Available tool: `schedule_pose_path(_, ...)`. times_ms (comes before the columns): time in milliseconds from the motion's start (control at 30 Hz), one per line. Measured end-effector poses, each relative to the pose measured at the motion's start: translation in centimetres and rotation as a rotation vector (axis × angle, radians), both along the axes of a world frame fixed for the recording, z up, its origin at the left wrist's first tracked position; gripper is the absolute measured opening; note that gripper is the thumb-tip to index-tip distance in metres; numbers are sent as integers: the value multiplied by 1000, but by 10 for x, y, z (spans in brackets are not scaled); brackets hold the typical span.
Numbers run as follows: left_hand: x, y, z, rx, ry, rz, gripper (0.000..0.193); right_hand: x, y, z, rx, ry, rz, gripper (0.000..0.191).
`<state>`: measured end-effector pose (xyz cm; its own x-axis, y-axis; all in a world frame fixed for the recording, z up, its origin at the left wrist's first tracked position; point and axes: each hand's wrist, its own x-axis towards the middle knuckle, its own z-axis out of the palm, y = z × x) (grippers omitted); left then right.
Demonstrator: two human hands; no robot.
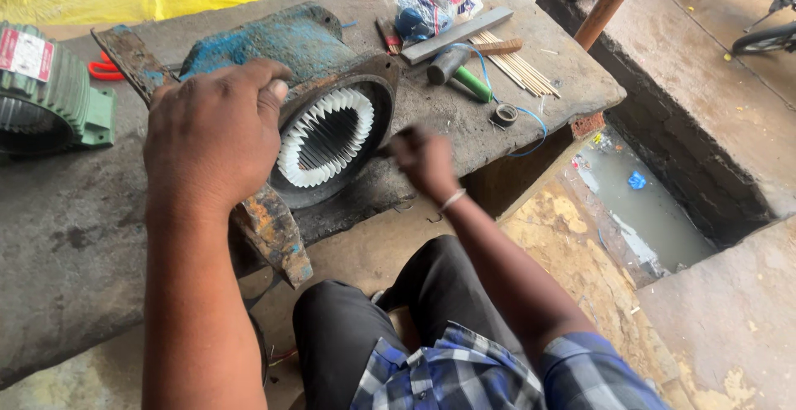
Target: The person uses a small metal tool to repeatedly tap and adjust the white stator windings inside a motor housing. They rotate the stator with their left hand while working on different sections with the tool in their right hand.
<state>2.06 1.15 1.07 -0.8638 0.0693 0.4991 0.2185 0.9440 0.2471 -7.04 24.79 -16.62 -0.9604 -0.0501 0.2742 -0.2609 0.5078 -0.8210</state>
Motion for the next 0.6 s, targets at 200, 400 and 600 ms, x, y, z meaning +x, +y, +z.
schedule_pose_path(200, 0, 0, 0, 11, -16, 5, 26, 10, -13, -14, -275, -94, -42, 18)
schedule_pose_path(400, -1, 1, -1, -8, -13, 15, 27, 28, -18, -25, -213, -97, 101, 15)
schedule_pose_path(600, 0, 0, -1, -17, 10, 8, 27, 56, -19, -33, 189, 551, 152, 11)
